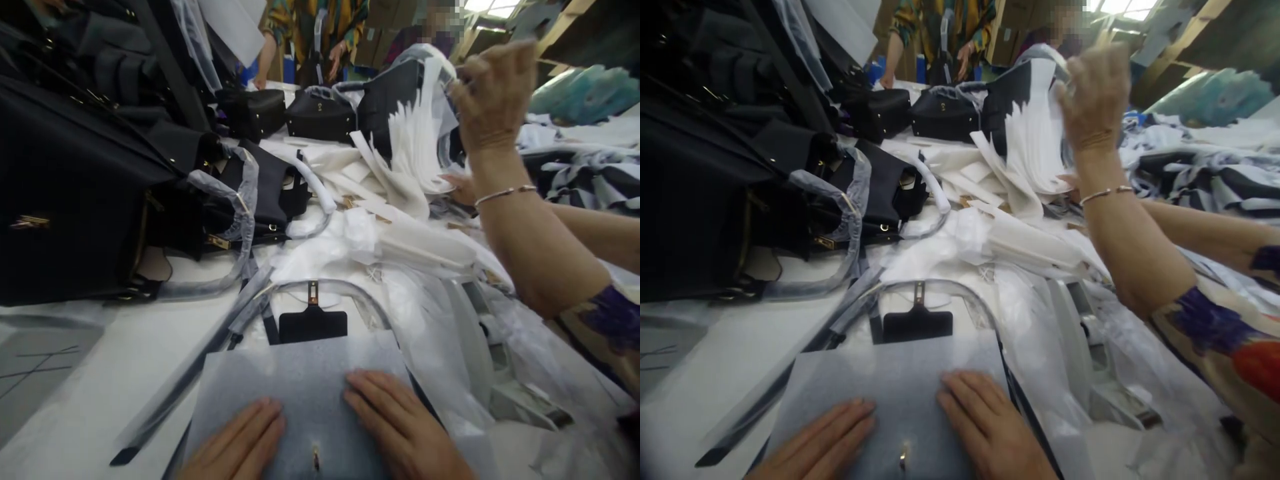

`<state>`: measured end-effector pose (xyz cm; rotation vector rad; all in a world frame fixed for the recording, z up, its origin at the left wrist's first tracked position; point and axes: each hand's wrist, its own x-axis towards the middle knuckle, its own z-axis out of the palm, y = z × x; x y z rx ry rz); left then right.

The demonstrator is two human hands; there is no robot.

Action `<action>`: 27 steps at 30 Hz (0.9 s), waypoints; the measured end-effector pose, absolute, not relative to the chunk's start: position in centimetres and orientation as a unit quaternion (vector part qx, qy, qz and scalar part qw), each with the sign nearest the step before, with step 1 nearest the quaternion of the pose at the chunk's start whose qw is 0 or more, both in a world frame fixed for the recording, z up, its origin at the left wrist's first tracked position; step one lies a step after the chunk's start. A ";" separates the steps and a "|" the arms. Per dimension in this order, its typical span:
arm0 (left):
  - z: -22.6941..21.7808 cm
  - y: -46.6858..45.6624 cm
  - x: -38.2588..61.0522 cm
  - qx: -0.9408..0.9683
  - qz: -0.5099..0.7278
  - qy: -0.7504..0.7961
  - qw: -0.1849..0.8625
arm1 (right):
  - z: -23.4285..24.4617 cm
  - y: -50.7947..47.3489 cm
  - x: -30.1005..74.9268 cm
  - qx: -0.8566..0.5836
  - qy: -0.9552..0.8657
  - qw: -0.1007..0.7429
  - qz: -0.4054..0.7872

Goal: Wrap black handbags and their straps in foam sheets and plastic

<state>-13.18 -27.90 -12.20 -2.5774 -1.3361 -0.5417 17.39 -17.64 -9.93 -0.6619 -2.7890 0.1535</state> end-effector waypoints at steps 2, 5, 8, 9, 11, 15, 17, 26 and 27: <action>-11.1 -26.5 -12.5 -0.859 -0.151 -0.480 0.091 | -9.9 -17.4 16.5 -0.267 -0.952 0.137 0.057; -10.4 -25.1 -11.6 -0.843 -0.123 -0.514 0.095 | -10.3 -17.2 15.6 -0.315 -0.938 0.126 0.071; -10.3 -24.7 -11.3 -0.838 -0.120 -0.526 0.079 | -10.1 -16.9 15.3 -0.328 -0.932 0.119 0.095; -10.2 -24.7 -11.4 -0.837 -0.124 -0.529 0.068 | -9.8 -16.8 15.3 -0.328 -0.931 0.125 0.102; -9.6 -24.7 -11.5 -0.830 -0.141 -0.538 0.039 | -9.0 -16.4 15.4 -0.322 -0.928 0.147 0.112; -7.9 -24.3 -11.8 -0.815 -0.200 -0.543 -0.028 | -7.4 -15.6 15.4 -0.287 -0.926 0.197 0.150; -7.2 -24.0 -11.8 -0.806 -0.228 -0.544 -0.054 | -7.0 -15.3 15.3 -0.280 -0.920 0.205 0.180; -6.8 -22.8 -11.2 -0.822 -0.170 -0.540 -0.064 | -6.8 -15.1 14.8 -0.290 -0.915 0.146 0.241; -7.2 -22.6 -11.2 -0.824 -0.159 -0.540 -0.069 | -7.1 -15.0 14.6 -0.299 -0.918 0.118 0.234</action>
